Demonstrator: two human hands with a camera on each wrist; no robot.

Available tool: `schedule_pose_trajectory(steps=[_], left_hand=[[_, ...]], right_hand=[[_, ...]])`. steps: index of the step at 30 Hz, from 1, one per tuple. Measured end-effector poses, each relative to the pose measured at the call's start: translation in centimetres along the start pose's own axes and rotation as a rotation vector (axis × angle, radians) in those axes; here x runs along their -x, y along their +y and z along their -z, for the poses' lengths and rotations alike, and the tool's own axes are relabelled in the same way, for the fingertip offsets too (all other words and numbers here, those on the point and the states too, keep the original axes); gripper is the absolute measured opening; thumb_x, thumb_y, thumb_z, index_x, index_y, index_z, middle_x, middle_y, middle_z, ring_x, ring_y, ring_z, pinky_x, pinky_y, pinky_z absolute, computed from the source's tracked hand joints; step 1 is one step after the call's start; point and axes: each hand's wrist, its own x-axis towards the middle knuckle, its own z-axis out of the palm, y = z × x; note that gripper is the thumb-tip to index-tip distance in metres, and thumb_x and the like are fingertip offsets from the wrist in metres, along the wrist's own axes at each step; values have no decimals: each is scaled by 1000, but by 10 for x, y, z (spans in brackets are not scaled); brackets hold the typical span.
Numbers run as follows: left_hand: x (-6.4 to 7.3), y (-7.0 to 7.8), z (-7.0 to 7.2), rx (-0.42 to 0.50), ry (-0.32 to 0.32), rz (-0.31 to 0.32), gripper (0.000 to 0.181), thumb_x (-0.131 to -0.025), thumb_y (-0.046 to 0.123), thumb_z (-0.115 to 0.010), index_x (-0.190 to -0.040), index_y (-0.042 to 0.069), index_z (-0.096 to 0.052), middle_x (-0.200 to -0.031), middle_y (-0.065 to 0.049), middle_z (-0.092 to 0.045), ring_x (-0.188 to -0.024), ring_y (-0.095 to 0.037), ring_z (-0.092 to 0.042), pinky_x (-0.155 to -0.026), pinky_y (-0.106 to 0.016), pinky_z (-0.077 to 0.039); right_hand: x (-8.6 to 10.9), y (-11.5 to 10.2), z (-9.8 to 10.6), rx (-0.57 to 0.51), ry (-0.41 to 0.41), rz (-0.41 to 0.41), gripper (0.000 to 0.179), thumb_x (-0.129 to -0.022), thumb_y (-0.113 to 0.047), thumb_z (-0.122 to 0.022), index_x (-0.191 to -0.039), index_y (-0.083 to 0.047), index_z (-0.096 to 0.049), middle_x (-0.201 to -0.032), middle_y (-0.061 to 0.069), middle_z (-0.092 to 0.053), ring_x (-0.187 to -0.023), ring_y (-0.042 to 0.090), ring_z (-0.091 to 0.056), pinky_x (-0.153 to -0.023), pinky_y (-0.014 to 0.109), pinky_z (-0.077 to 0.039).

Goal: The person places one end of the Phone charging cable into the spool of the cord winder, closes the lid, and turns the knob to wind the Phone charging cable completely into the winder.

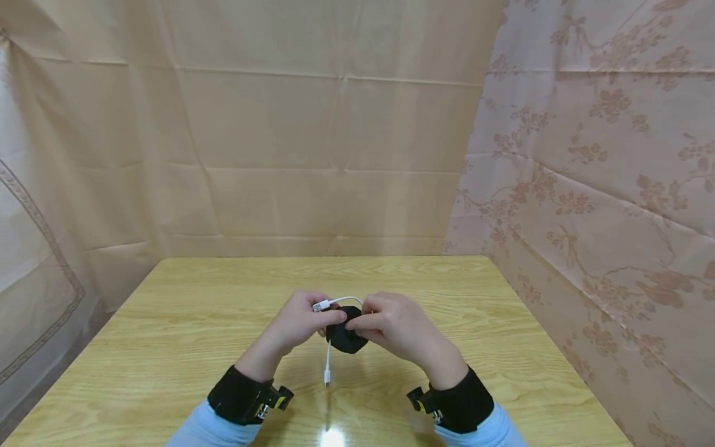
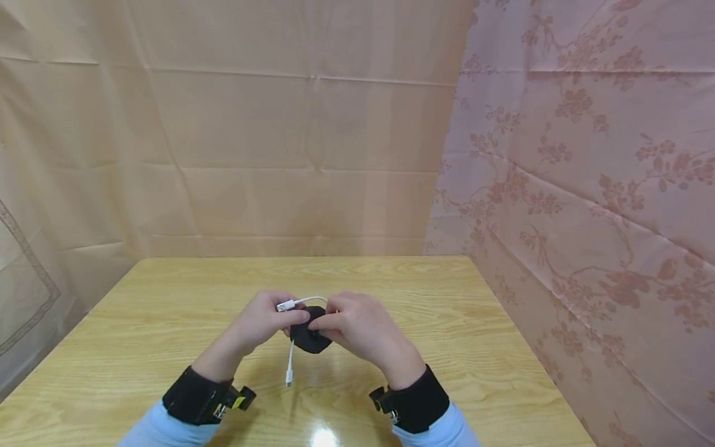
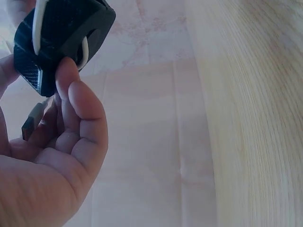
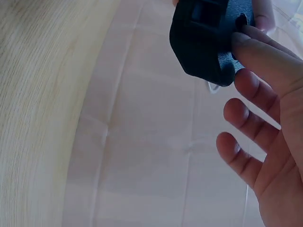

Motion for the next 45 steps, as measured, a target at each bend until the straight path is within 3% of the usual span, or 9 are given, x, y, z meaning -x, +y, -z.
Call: schedule_pose_trajectory(steps=[6, 15, 25, 32, 34, 39, 45], left_hand=[[-1, -1, 1, 34, -14, 5, 19, -89, 14, -77, -90, -4, -69, -77, -4, -61, -70, -19, -55, -61, -29, -53], [-1, 1, 0, 125, -6, -28, 22, -93, 11, -74, -99, -10, -69, -85, -7, -66, -73, -19, -64, -67, -31, -57], [-4, 1, -6, 108, 100, -81, 20, -89, 11, -80, -98, -5, -72, -91, -9, -66, -75, -22, -68, -68, -36, -59], [-3, 4, -13, 75, 194, -84, 22, -85, 11, -83, -101, -2, -75, -92, -8, -70, -72, -37, -70, -65, -37, -58], [-3, 4, -15, 55, 216, -84, 25, -84, 12, -84, -104, -1, -76, -92, -8, -71, -70, -36, -70, -63, -34, -56], [-3, 2, -17, 16, 253, -101, 23, -84, 11, -84, -104, 1, -77, -89, -7, -70, -63, -23, -68, -59, -29, -54], [-3, 2, -18, 6, 259, -97, 23, -85, 11, -83, -105, 1, -77, -89, -8, -68, -63, -21, -68, -59, -29, -54]], right_hand=[[1, 0, 0, 86, 11, -48, 21, -77, -27, -91, -96, -25, -83, -79, -9, -60, -66, 4, -52, -57, 18, -43], [-1, 0, -4, 119, 159, -102, 18, -77, -27, -91, -83, -15, -79, -71, -7, -64, -56, 4, -54, -51, 16, -43], [-1, -8, -13, 177, 202, -226, 23, -86, -25, -82, -74, -16, -66, -67, -8, -57, -53, 4, -49, -46, 20, -40], [-4, -16, -20, 265, 165, -309, 27, -95, -21, -69, -72, -15, -56, -63, -5, -51, -49, 7, -45, -42, 22, -35], [-5, -19, -21, 276, 145, -340, 27, -97, -19, -66, -72, -14, -56, -63, -4, -52, -49, 9, -46, -42, 23, -36], [-9, -24, -27, 225, 141, -435, 28, -97, -15, -66, -72, -13, -55, -64, -1, -56, -50, 12, -51, -43, 26, -39], [-11, -25, -28, 129, 201, -501, 29, -96, -11, -68, -69, -13, -56, -63, -2, -55, -52, 11, -49, -46, 25, -38]])
